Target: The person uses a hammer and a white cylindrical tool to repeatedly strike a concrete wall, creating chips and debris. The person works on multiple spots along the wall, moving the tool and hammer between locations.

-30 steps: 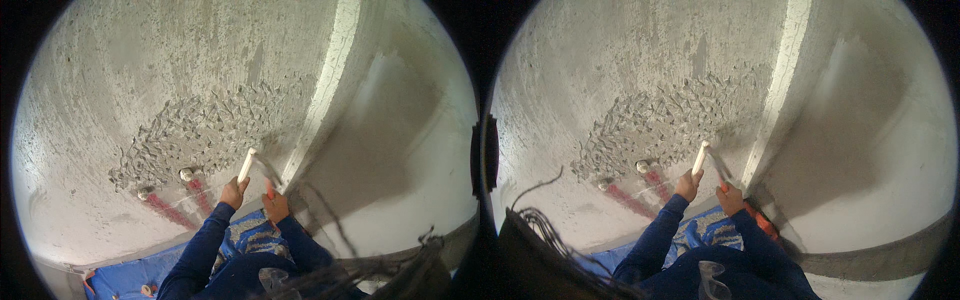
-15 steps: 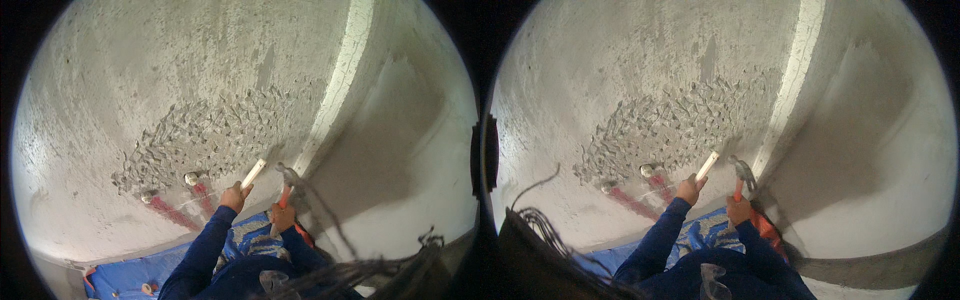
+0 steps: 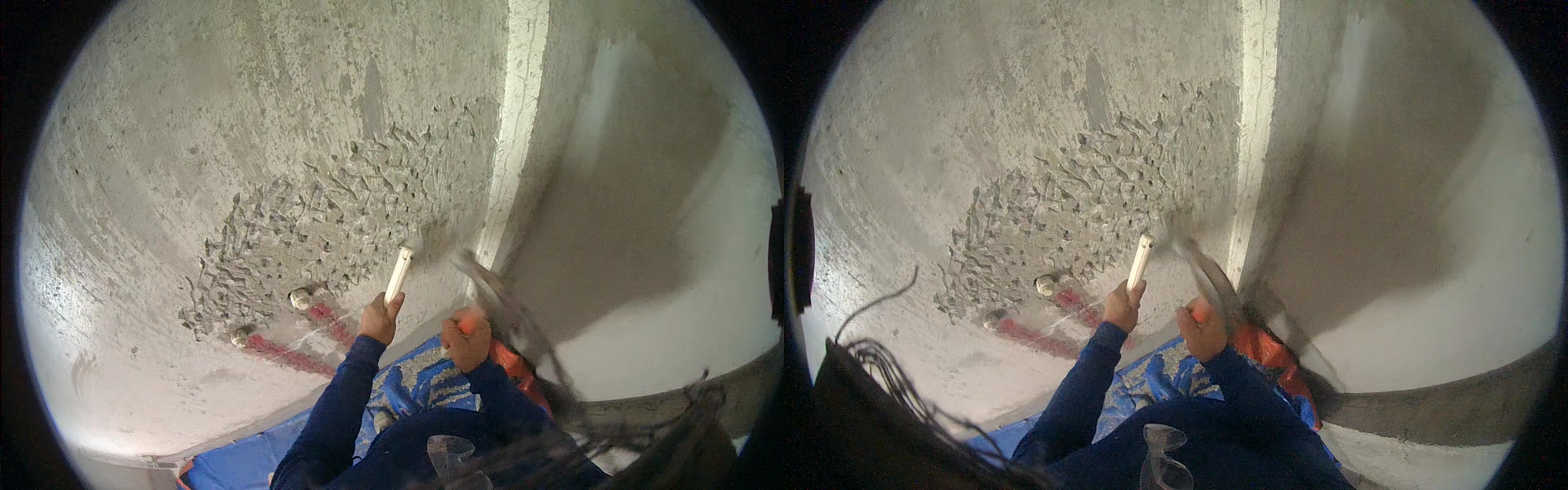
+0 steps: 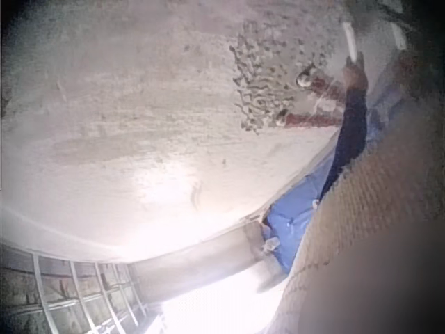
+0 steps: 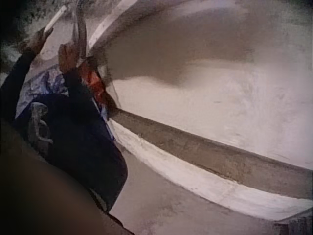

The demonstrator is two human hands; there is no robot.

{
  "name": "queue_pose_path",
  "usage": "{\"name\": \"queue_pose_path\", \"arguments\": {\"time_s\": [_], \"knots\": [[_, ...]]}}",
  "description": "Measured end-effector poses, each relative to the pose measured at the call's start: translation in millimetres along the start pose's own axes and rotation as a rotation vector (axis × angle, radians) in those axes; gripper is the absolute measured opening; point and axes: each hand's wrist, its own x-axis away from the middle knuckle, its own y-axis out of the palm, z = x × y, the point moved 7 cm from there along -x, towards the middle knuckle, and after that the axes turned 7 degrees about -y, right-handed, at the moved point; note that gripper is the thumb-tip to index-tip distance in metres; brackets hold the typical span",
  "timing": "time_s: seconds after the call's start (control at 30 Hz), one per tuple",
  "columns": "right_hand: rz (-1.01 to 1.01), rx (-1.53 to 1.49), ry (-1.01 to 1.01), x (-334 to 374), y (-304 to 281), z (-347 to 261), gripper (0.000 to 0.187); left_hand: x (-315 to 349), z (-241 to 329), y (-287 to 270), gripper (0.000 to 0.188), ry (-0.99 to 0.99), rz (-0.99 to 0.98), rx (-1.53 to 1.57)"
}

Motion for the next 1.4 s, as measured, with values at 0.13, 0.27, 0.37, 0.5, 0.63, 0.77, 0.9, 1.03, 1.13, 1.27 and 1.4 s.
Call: {"name": "queue_pose_path", "arguments": {"time_s": [0.13, 0.27, 0.37, 0.5, 0.63, 0.77, 0.9, 1.03, 1.13, 1.27, 1.4], "knots": [[0.133, -0.009, -0.333, -1, -7, -22, 0.018, 0, 3, 2, 0.071, 0.013, 0.010, 0.025], [0.006, 0.069, -0.015, -2, -3, -8, 0.024, 0, 3, 5, 0.074, 0.012, 0.010, 0.035], [0.203, -0.246, -0.020, 2, -19, -7, 0.025, 1, 1, 9, 0.075, 0.021, 0.025, 0.053], [0.088, -0.065, -0.232, 0, -4, -24, 0.028, 2, 1, 10, 0.076, 0.051, 0.065, 0.081], [0.084, 0.148, 0.223, 2, -11, -27, 0.026, 3, 3, 14, 0.075, -0.059, 0.043, 0.084], [0.145, -0.209, -0.203, 4, -53, -106, 0.019, 15, 36, 27, 0.073, 0.167, 0.066, 0.230], [0.161, -0.527, -0.378, 8, -42, -124, 0.016, 16, 24, 31, 0.067, -0.060, 0.043, 0.414], [0.063, -0.163, -0.152, 12, 1, -67, 0.026, 14, 21, 23, 0.068, 0.007, 0.022, 0.295], [-0.120, 0.178, 0.004, 23, 4, -26, 0.044, 11, 19, 20, 0.077, 0.017, 0.030, 0.240], [0.039, -0.138, -0.181, 23, -10, -20, 0.035, 12, 18, 23, 0.075, 0.016, 0.018, 0.340], [0.044, -0.073, -0.053, 9, 3, 6, 0.033, 13, 16, 21, 0.070, -0.010, 0.015, 0.311]]}}
